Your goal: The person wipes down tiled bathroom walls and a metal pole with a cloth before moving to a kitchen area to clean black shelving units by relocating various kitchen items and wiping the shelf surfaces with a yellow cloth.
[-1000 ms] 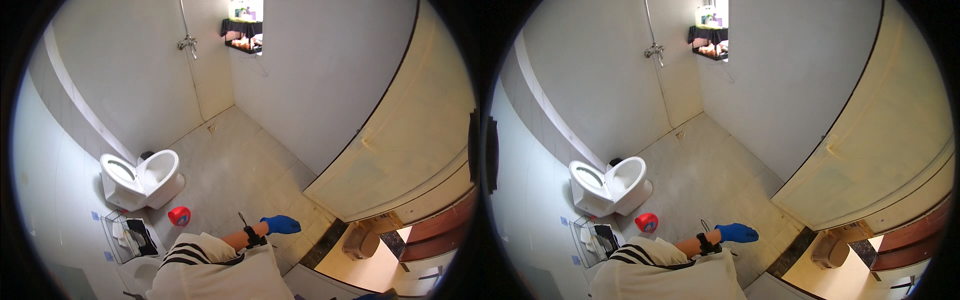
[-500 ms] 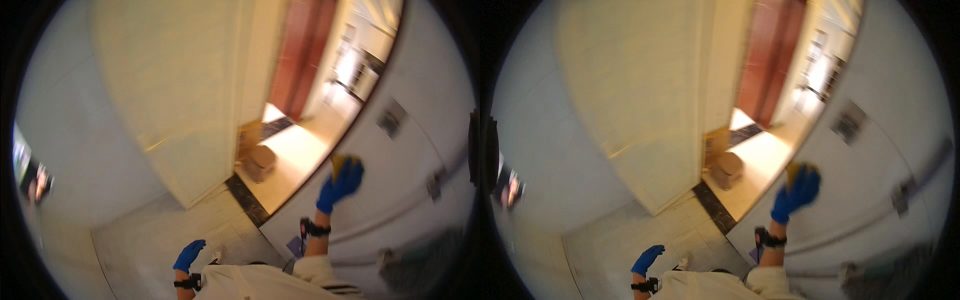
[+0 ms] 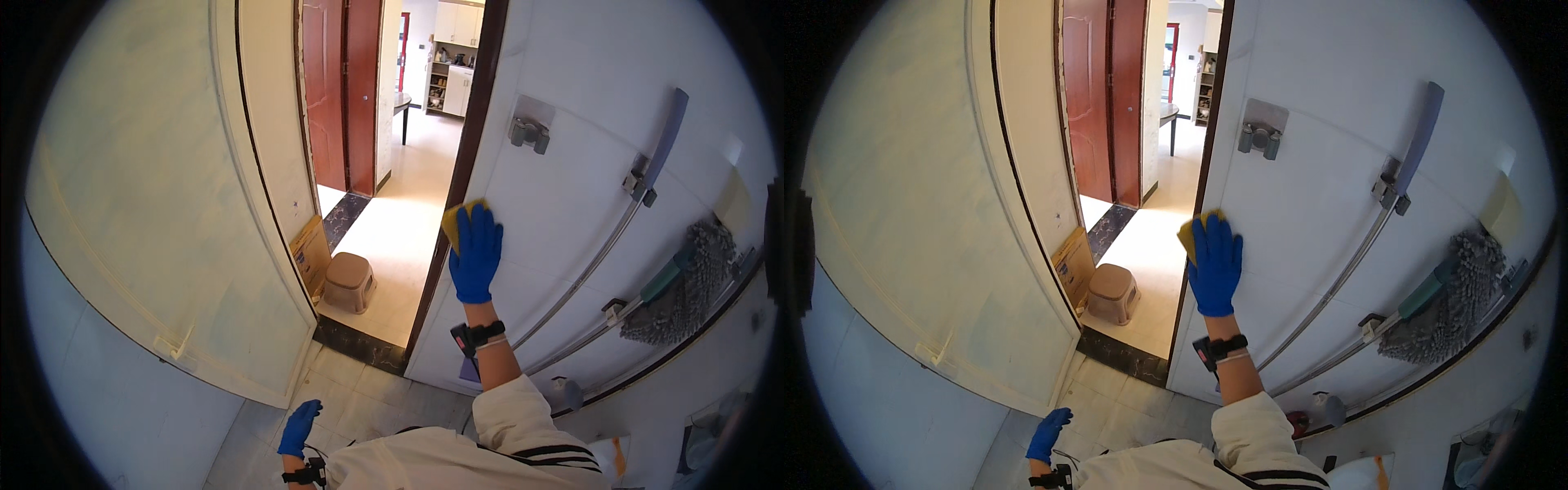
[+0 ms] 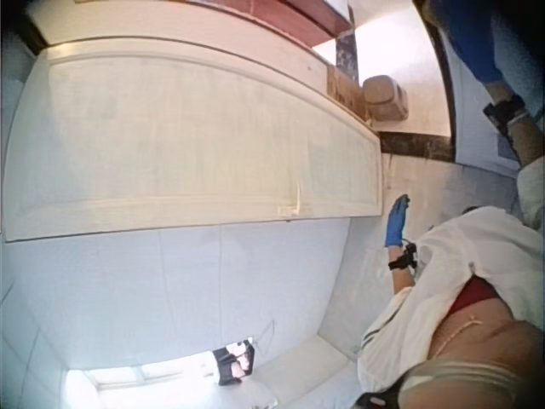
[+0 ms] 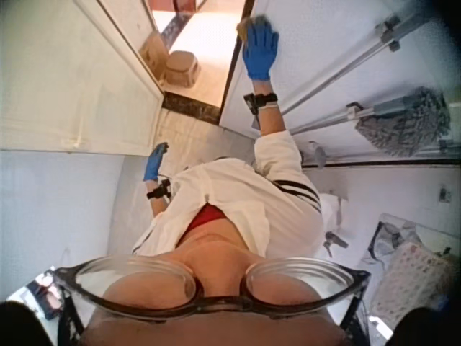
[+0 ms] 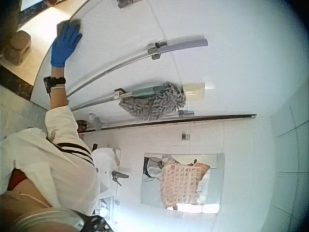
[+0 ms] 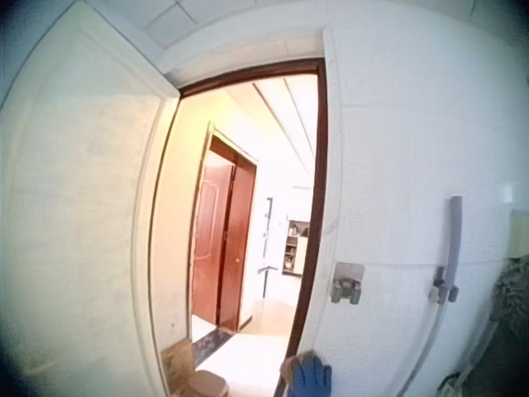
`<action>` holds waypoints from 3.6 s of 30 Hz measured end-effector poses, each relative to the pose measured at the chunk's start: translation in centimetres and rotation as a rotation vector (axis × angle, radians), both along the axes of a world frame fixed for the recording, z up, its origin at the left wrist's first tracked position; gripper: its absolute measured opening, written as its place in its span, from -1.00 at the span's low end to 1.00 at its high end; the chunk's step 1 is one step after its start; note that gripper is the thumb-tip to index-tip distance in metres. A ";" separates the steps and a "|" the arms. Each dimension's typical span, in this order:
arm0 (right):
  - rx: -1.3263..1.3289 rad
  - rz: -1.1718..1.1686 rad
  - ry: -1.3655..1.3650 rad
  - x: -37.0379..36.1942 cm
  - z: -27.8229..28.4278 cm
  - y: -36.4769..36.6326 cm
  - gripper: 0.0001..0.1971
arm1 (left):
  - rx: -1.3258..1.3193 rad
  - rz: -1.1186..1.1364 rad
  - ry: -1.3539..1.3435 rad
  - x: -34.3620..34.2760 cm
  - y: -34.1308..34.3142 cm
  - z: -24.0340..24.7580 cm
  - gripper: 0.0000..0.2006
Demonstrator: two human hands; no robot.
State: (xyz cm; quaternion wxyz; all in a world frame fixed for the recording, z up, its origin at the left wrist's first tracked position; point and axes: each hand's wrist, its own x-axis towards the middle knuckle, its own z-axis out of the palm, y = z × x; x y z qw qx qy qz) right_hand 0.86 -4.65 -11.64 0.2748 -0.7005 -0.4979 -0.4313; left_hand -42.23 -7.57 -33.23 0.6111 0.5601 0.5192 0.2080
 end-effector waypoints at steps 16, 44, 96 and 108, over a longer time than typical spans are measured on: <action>0.152 0.019 0.029 0.0 5.9 -3.0 -0.44 | 0.044 -0.205 -0.080 -0.2 1.1 0.9 -0.65; -0.683 1.052 0.887 -7.8 -4.4 17.1 -0.64 | -0.299 -0.349 -0.699 17.5 29.2 10.6 -0.39; -0.721 0.003 0.854 78.9 -4.1 60.5 -0.69 | -0.382 -0.566 -0.175 98.7 90.7 4.2 -0.50; -0.687 0.025 1.289 102.8 -7.6 77.0 -0.70 | -0.412 -0.491 -0.278 126.1 110.9 5.4 -0.52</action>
